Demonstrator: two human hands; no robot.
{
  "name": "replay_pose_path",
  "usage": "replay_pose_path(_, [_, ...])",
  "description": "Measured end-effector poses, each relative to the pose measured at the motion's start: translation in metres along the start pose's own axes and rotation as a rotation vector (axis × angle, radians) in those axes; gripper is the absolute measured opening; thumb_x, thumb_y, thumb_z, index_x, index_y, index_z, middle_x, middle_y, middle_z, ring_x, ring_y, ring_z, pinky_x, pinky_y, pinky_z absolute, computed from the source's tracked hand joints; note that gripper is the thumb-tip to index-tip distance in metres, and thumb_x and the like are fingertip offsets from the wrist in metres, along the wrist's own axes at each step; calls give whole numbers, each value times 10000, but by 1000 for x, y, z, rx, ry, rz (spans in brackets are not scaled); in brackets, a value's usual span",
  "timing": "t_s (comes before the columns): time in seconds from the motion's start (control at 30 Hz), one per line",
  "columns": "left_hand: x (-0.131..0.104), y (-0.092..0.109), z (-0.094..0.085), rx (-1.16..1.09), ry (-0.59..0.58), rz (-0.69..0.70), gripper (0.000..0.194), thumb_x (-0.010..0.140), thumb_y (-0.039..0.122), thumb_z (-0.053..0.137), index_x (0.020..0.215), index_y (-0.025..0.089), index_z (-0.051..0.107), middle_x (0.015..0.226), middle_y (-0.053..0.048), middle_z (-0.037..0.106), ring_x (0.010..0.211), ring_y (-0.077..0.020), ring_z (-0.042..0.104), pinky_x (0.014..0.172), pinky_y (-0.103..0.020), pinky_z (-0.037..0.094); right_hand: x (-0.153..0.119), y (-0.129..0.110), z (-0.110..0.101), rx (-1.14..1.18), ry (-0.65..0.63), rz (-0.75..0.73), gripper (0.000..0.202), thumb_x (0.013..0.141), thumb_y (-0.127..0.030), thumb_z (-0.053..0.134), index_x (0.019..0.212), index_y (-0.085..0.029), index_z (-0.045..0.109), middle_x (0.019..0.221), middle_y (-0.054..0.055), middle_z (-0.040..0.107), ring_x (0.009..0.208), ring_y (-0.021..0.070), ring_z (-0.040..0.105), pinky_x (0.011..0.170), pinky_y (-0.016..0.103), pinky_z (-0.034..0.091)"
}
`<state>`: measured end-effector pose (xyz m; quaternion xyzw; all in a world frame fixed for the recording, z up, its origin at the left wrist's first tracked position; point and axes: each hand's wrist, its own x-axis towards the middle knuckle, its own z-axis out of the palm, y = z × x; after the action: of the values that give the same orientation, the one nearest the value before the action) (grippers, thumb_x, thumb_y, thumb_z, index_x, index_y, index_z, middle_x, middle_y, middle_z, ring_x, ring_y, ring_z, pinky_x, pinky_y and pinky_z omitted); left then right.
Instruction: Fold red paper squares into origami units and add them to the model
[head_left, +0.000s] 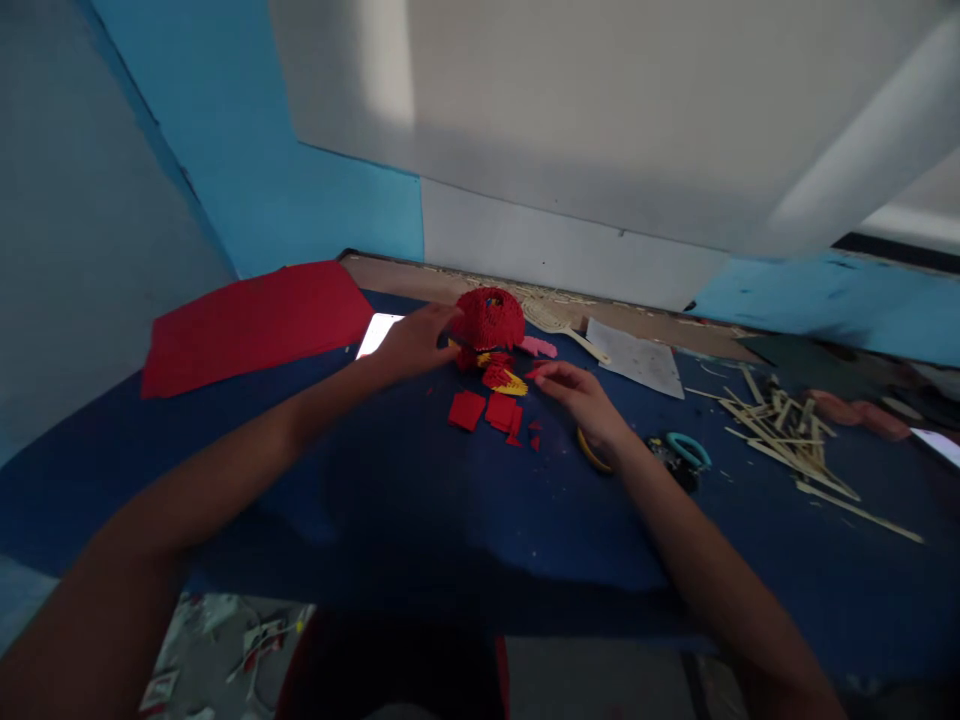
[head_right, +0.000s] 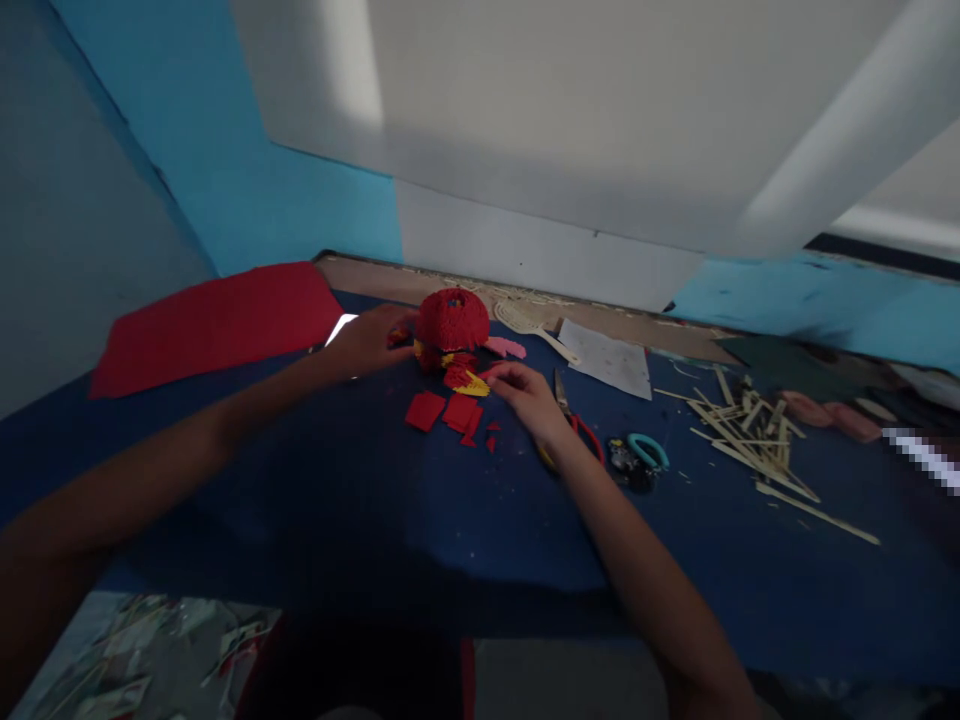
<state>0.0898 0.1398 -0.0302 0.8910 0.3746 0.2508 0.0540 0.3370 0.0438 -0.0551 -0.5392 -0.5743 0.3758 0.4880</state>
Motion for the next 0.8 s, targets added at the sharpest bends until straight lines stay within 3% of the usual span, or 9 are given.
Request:
replay_pose_path(0.1, [31,-30,7,-17,-50,103,806,658,437,676,1328,120,360,1343,-173,413,1239,-298,398,1000,-396,363,26,2,1,283,114,173,161,624,-258,689,710,-190,570,834,-1,673,740,121,609,650,237,460])
replay_pose_path(0.2, [48,-47,26,-104,-132,221,1045,574,507,721,1397,105,217,1435,-192,278,1337,-329,223,1060,-432,286,56,2,5,334,131,222,182,635,-249,672,703,-192,513,780,9,669,732,136,624,594,233,457])
replay_pose_path(0.33, [54,-52,49,-190,-76,280,967,662,494,665,1408,120,176,1466,-176,216,1329,-296,244,1068,-417,287,81,2,14,359,142,219,172,657,-210,646,682,-192,476,614,-48,591,592,92,585,601,228,463])
replay_pose_path(0.47, [56,-49,55,-205,-4,280,885,711,392,647,1411,131,172,1471,-195,184,1351,-298,211,1094,-446,259,86,0,24,369,132,197,135,676,-168,629,675,-177,494,597,-56,570,561,71,554,639,223,471])
replay_pose_path(0.63, [61,-37,38,-115,153,316,697,788,209,525,1400,133,201,1463,-166,235,1349,-259,229,1100,-421,256,81,-18,33,371,131,173,103,736,-137,573,691,-181,492,644,-33,594,613,89,585,660,244,491])
replay_pose_path(0.73, [64,-24,14,-25,218,239,576,834,198,447,1375,114,269,1426,-164,322,1307,-266,302,1059,-403,291,77,-36,33,369,138,157,103,782,-126,528,712,-189,487,671,-32,597,623,86,599,647,240,499])
replay_pose_path(0.8, [61,-14,-8,22,247,168,488,853,234,433,1332,178,358,1358,-114,437,1202,-250,426,963,-361,368,72,-51,29,368,135,152,100,795,-122,523,732,-193,491,697,-28,609,632,91,614,620,235,503])
